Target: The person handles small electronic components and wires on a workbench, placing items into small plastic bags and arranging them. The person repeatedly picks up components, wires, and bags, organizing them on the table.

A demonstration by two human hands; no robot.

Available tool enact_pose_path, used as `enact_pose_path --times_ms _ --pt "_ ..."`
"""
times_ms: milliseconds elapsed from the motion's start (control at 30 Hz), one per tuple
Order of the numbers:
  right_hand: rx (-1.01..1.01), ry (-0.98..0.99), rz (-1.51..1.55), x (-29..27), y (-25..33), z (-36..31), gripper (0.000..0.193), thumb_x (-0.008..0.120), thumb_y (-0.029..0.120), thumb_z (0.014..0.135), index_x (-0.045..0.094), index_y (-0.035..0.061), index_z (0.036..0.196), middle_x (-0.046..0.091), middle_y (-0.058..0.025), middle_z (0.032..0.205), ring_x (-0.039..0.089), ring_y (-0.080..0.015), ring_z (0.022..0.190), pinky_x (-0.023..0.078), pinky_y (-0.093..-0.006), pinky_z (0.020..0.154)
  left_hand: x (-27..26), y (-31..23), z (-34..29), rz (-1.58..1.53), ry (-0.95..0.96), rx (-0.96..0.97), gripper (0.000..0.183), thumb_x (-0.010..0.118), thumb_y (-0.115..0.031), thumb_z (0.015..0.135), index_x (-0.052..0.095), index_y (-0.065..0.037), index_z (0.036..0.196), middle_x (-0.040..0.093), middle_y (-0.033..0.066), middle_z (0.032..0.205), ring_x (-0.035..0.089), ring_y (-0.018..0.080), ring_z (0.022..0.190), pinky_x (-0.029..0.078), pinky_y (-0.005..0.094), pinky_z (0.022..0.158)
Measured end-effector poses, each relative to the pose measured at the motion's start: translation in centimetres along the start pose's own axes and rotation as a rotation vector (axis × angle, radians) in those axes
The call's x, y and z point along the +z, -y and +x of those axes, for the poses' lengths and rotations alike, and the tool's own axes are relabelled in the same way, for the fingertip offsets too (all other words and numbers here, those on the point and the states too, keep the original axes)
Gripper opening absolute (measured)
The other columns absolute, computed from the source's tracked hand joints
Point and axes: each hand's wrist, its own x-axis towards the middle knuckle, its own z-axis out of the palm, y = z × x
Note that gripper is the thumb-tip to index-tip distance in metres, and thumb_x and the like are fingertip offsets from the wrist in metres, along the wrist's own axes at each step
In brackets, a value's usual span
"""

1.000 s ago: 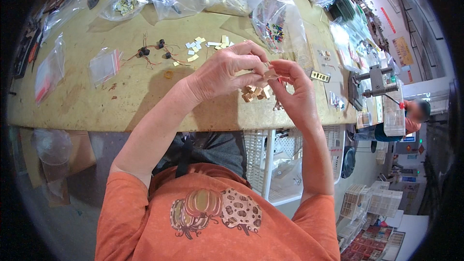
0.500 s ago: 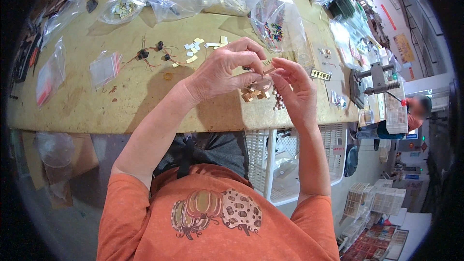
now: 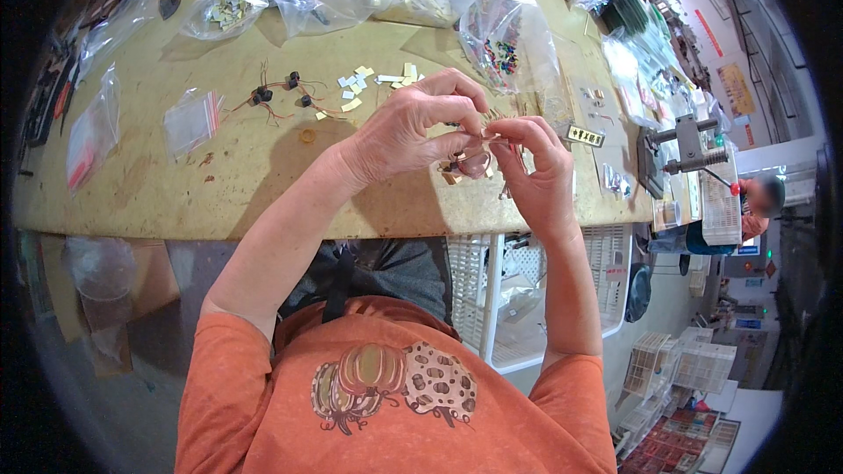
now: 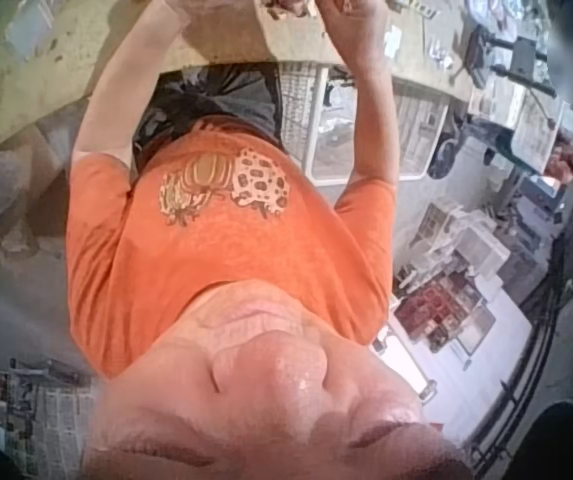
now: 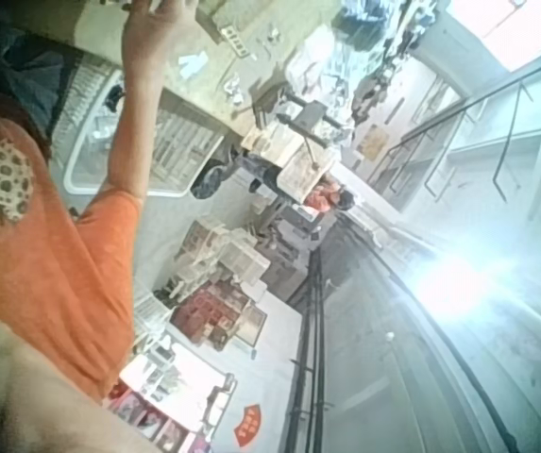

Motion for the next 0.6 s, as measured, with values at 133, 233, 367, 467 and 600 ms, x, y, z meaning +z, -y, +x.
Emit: enact_pose_path --times_ms 133,233,367,467,600 --pt "-0.117 -0.02 -0.104 0.3 -0.4 -0.1 0.024 0.066 -0.007 0.08 0.067 0.0071 0.099 0.062 -0.0098 0.096 0.065 -0.025 0.086 0.053 -0.0326 0.07 0.2 0.2 -0.1 -0.047 0.035 0.002 0.019 0.077 0.005 0.071 0.066 -0.006 0.082 0.063 0.0048 0.102 0.062 0.0205 0.095 0.056 0.031 0.08" --pt "-0.172 0.009 -0.17 0.2 -0.4 0.0 0.027 0.065 -0.008 0.078 0.068 0.0078 0.099 0.061 -0.0094 0.096 0.063 -0.0278 0.089 0.052 -0.0347 0.073 0.4 0.2 -0.1 -0.061 0.063 0.026 0.02 0.077 0.006 0.071 0.066 -0.006 0.082 0.063 0.0045 0.101 0.062 0.0207 0.094 0.056 0.0309 0.079" --pt "-0.233 0.054 -0.252 0.1 -1.3 0.1 0.031 0.065 -0.01 0.074 0.069 0.0098 0.097 0.06 -0.0104 0.097 0.062 -0.0306 0.096 0.051 -0.0365 0.079 0.3 0.4 -0.2 -0.043 0.064 0.039 0.017 0.076 0.004 0.074 0.066 -0.006 0.083 0.064 0.004 0.099 0.062 0.0207 0.092 0.055 0.0312 0.079" --pt "-0.248 0.073 -0.254 -0.1 -1.8 0.0 0.027 0.062 -0.01 0.08 0.068 0.0071 0.101 0.064 -0.0088 0.102 0.064 -0.0249 0.096 0.052 -0.0327 0.08 0.3 0.2 -0.1 -0.043 0.042 0.005 0.015 0.075 0.002 0.076 0.065 -0.005 0.084 0.065 0.0044 0.099 0.063 0.0205 0.093 0.054 0.0315 0.081" --pt "0.321 -0.009 0.546 0.0 -0.6 0.1 0.017 0.062 -0.002 0.09 0.065 0.0005 0.107 0.067 -0.0075 0.108 0.065 -0.0142 0.097 0.051 -0.0267 0.083 -0.3 0.0 0.0 -0.037 -0.005 -0.056 0.013 0.074 0.0 0.078 0.066 -0.005 0.087 0.067 0.0061 0.099 0.064 0.0192 0.094 0.053 0.0315 0.083"
